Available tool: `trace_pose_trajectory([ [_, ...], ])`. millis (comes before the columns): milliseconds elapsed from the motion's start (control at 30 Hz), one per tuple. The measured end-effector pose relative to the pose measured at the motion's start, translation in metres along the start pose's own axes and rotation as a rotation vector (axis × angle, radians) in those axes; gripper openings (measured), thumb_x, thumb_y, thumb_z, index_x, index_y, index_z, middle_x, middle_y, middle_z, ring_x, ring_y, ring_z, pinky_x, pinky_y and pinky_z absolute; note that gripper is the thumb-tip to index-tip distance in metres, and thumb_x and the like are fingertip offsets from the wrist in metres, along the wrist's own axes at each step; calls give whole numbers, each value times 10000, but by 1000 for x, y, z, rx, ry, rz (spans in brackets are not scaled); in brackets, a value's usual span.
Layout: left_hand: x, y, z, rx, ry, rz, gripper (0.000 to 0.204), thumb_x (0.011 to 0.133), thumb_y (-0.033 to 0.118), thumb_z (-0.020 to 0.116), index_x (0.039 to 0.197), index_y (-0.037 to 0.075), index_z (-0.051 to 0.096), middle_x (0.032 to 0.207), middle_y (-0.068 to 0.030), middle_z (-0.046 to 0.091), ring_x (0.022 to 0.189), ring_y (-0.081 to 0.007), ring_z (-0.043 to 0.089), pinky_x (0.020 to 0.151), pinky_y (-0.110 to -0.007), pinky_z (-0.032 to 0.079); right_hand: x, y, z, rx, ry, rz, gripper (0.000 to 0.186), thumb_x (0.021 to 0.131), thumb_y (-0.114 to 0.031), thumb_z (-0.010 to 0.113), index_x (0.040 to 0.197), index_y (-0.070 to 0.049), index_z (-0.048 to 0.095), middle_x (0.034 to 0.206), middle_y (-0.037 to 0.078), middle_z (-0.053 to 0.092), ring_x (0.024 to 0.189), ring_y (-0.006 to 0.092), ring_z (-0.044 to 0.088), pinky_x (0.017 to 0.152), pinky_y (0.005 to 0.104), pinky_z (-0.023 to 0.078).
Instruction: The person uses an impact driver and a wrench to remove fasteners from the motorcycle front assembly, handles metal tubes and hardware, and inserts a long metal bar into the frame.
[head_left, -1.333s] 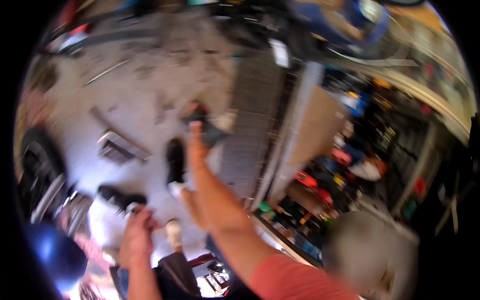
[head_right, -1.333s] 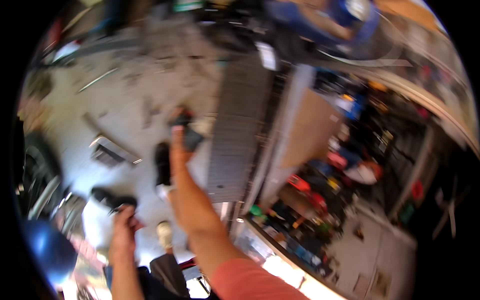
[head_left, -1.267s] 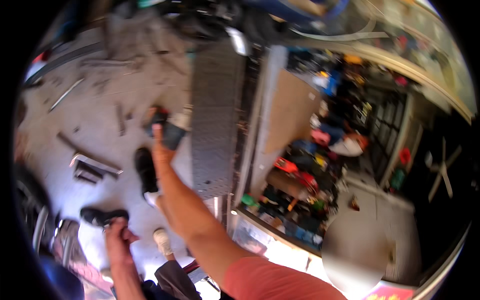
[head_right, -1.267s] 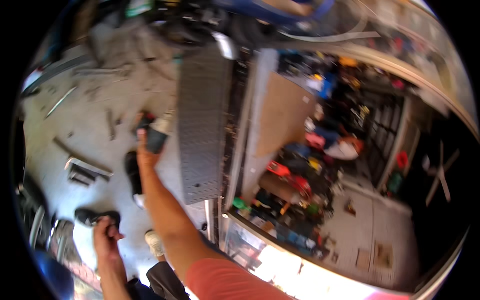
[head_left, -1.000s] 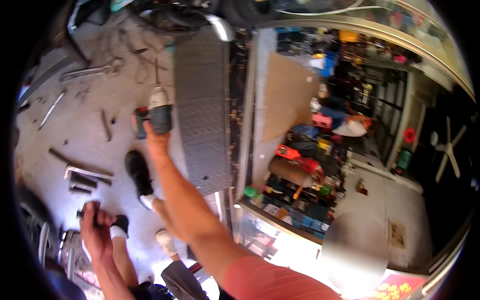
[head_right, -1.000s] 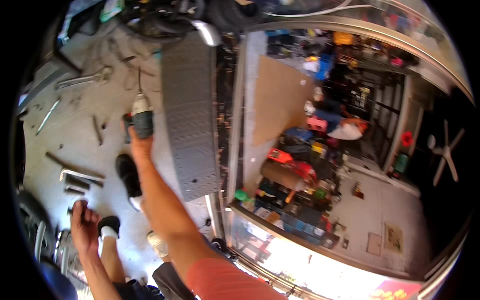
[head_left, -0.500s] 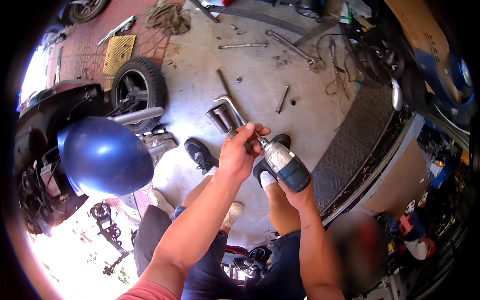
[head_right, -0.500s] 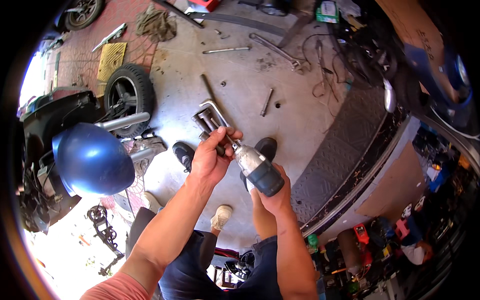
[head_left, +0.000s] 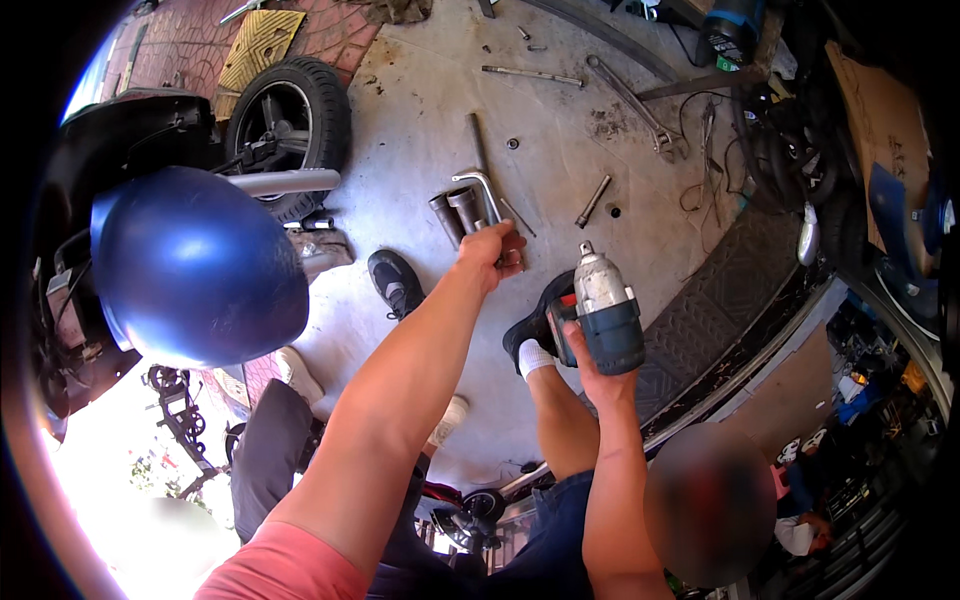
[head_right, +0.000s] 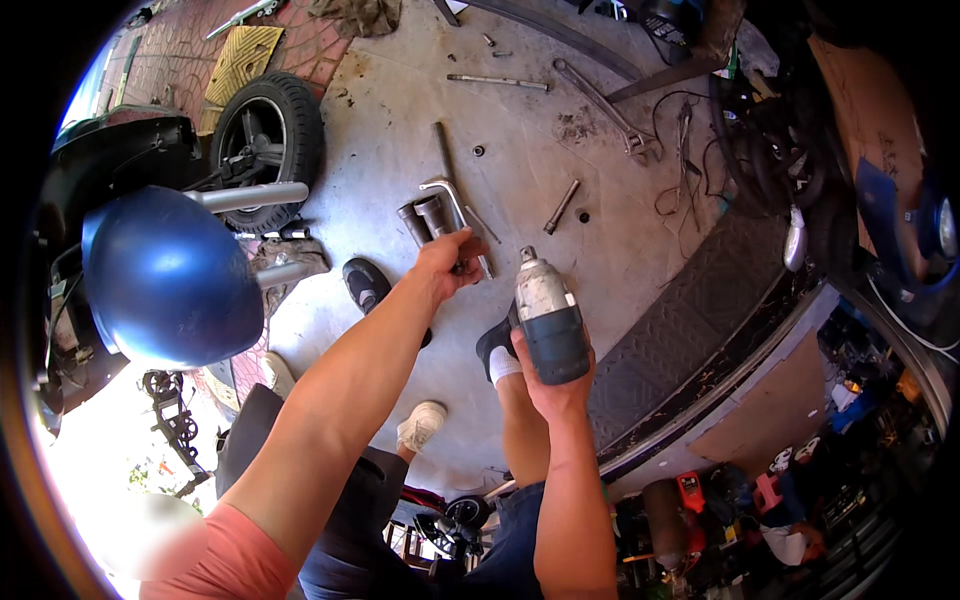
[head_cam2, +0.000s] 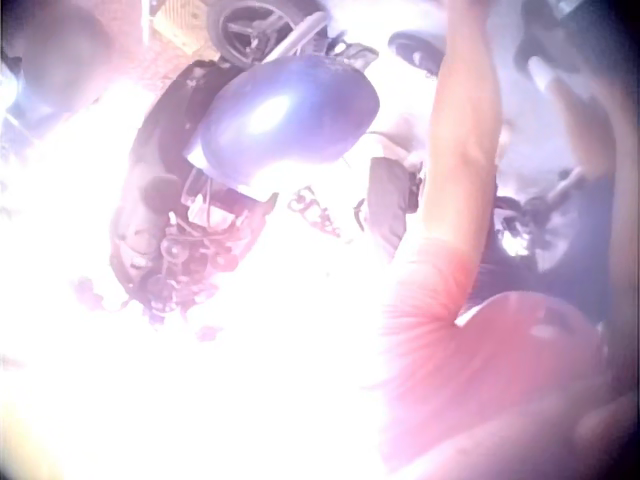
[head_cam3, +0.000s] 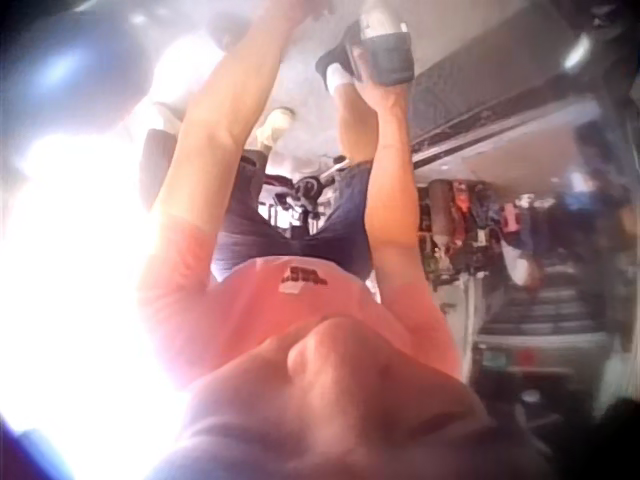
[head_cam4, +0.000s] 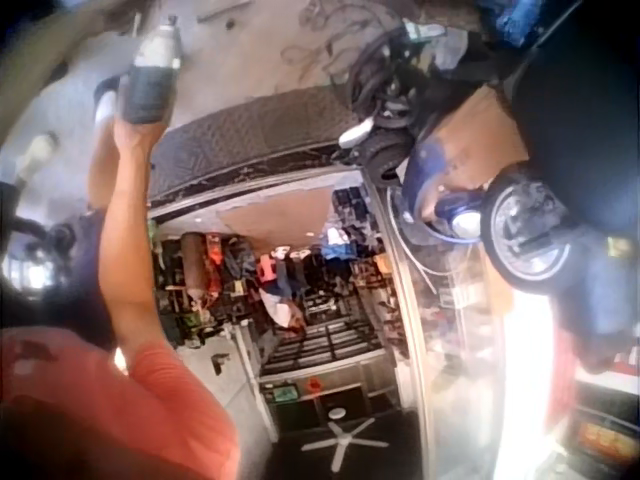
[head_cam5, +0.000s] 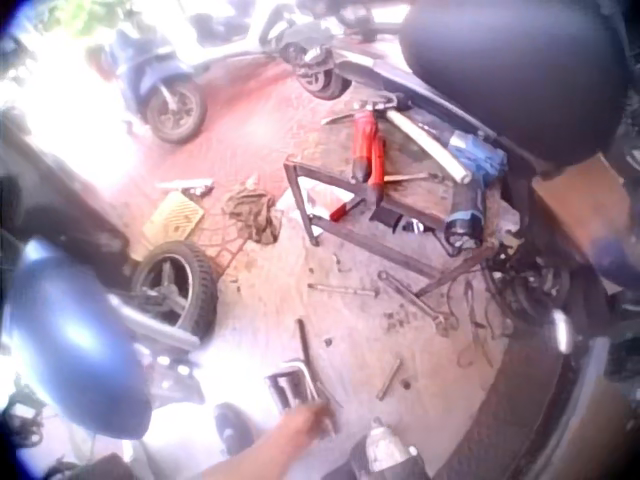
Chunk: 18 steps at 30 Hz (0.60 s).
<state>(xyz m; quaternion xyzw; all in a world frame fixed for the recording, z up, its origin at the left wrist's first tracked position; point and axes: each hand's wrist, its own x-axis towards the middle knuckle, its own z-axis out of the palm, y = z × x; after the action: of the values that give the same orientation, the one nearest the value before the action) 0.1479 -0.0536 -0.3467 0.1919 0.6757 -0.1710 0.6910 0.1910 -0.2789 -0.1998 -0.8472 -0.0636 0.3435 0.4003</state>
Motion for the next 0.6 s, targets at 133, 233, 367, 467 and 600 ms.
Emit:
trace_pose_trajectory([
  [133, -110, 6, -2, -337, -154, -104, 508, 1055, 519, 547, 725, 137, 491, 1141, -247, 736, 1102, -376, 682, 982, -576, 501, -20, -38, -22, 121, -16, -82, 455, 874, -203, 851, 1244, -7, 674, 1146, 124, 728, 1030, 251, 683, 926, 383, 539],
  [233, -221, 41, -5, -665, -381, -60, 590, 1064, 577, 496, 669, 142, 453, 1282, -288, 682, 1375, -408, 517, 1150, -562, 356, -41, -100, -36, -169, -142, -335, 431, 898, -136, 806, 1282, -4, 665, 1222, 143, 720, 1100, 289, 678, 987, 390, 519],
  [367, -347, 65, -23, -760, -500, 36, 627, 1075, 609, 433, 654, 144, 435, 1341, -286, 651, 1401, -411, 491, 1135, -556, 377, -87, -198, -51, 36, -217, -380, 333, 917, -81, 775, 1228, 7, 694, 1171, 146, 743, 1057, 279, 710, 953, 389, 540],
  [467, -429, 67, -47, -869, -565, 90, 630, 1065, 622, 447, 658, 142, 476, 1291, -259, 683, 1326, -377, 569, 1072, -545, 444, -115, -259, -69, -249, -251, -654, 326, 896, -75, 792, 1201, -2, 703, 1134, 132, 752, 1019, 255, 719, 916, 373, 552],
  [600, -493, 86, -68, -906, -530, 251, 626, 1040, 618, 518, 648, 131, 484, 1197, -244, 727, 1138, -339, 659, 952, -496, 524, -141, -354, -60, 153, -410, -283, 308, 896, -54, 781, 1191, -4, 707, 1064, 93, 761, 970, 211, 713, 890, 367, 558],
])
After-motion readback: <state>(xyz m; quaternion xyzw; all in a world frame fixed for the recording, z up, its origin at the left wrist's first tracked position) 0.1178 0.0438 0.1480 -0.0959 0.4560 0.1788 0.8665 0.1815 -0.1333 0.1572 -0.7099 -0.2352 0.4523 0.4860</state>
